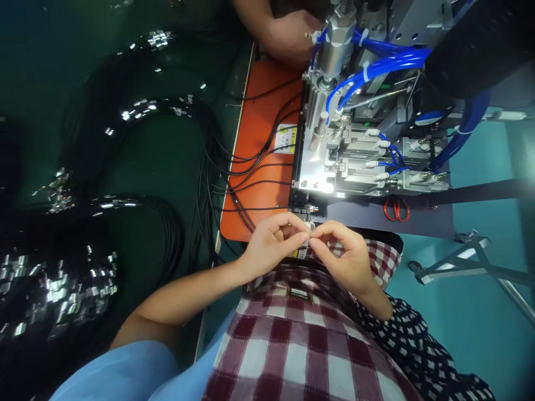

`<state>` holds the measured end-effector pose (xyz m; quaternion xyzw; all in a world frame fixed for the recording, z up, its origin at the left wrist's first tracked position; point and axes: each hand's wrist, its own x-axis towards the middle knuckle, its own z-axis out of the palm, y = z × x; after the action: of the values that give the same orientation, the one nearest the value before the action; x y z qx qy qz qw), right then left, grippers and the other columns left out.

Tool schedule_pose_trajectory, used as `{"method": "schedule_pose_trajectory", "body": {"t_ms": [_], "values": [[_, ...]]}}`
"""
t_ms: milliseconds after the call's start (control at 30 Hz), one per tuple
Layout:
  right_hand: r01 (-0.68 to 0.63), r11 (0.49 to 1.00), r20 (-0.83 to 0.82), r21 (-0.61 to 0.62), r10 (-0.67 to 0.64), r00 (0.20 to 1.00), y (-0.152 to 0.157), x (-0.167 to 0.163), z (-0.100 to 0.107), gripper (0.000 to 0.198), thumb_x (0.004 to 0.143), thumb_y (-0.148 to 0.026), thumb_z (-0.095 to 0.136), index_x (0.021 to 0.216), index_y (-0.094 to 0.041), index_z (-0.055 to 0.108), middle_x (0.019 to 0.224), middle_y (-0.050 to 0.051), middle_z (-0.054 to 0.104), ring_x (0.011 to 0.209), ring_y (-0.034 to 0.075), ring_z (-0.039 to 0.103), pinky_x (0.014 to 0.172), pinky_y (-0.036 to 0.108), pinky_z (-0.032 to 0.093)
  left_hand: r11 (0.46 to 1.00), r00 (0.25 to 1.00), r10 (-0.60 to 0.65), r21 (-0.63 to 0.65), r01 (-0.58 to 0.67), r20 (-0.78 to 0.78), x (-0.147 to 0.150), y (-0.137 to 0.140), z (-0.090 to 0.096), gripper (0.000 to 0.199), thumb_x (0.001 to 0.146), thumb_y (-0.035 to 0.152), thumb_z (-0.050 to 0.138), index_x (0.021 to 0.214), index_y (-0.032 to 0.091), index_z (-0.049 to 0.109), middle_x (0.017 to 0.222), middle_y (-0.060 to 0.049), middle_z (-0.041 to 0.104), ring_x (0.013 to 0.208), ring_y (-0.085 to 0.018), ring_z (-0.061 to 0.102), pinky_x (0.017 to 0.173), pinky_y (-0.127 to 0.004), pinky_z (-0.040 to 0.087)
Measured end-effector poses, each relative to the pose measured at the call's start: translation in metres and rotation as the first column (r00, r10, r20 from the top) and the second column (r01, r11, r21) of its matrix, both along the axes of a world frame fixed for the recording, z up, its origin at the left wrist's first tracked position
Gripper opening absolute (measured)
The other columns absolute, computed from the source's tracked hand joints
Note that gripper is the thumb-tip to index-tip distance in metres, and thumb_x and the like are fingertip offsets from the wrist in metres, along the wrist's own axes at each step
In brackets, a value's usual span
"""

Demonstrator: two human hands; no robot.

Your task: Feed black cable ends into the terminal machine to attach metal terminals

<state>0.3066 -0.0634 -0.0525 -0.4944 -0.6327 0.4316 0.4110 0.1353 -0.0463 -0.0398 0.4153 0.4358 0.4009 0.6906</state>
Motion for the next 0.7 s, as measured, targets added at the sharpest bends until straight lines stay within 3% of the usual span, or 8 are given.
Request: {"method": "schedule_pose_trajectory", "body": {"t_ms": [167, 300, 533, 700], "values": [[0.038, 0.996, -0.056, -0.084, -0.043, 0.998, -0.004, -0.006, 0.000, 0.009, 0.088, -0.016, 0.063, 0.080, -0.020, 0.062, 0.071, -0.003, 0.061, 0.062, 0.010, 0.054, 0.058, 0.023, 0.043, 0.999, 0.997, 0.015, -0.039, -0.012, 0.076, -0.001, -0.002, -0.002, 0.012, 0.081, 0.022, 0.073, 0.083, 0.014, 0.065, 0.071, 0.002, 0.060, 0.051, -0.004, 0.052, 0.048, -0.017, 0.041], [0.079, 0.994, -0.093, -0.072, -0.085, 0.992, -0.008, -0.013, -0.001, 0.011, 0.088, -0.015, 0.062, 0.078, -0.020, 0.061, 0.072, -0.003, 0.060, 0.064, 0.010, 0.053, 0.058, 0.024, 0.042, 0.998, 0.989, 0.046, -0.044, -0.041, 0.138, 0.000, -0.005, -0.004, 0.015, 0.083, 0.026, 0.071, 0.082, 0.013, 0.063, 0.079, 0.000, 0.058, 0.051, -0.003, 0.049, 0.050, -0.018, 0.038], [0.099, 0.992, -0.116, -0.082, -0.108, 0.987, -0.014, -0.025, -0.005, 0.010, 0.088, -0.016, 0.061, 0.078, -0.020, 0.060, 0.072, -0.003, 0.061, 0.063, 0.010, 0.054, 0.059, 0.024, 0.044, 0.977, 0.981, 0.084, -0.208, -0.047, 0.173, 0.002, -0.007, -0.001, 0.020, 0.083, 0.029, 0.071, 0.077, 0.012, 0.061, 0.061, 0.005, 0.049, 0.048, -0.002, 0.037, 0.052, -0.019, 0.031], [0.068, 0.991, -0.106, -0.112, -0.080, 0.991, -0.008, -0.016, -0.004, 0.007, 0.087, -0.016, 0.063, 0.082, -0.020, 0.063, 0.076, -0.002, 0.064, 0.067, 0.011, 0.057, 0.062, 0.024, 0.046, 0.986, 0.988, 0.068, -0.158, -0.046, 0.136, 0.001, -0.005, -0.003, 0.021, 0.082, 0.031, 0.073, 0.079, 0.014, 0.061, 0.059, 0.004, 0.050, 0.047, -0.004, 0.039, 0.050, -0.019, 0.029]]}}
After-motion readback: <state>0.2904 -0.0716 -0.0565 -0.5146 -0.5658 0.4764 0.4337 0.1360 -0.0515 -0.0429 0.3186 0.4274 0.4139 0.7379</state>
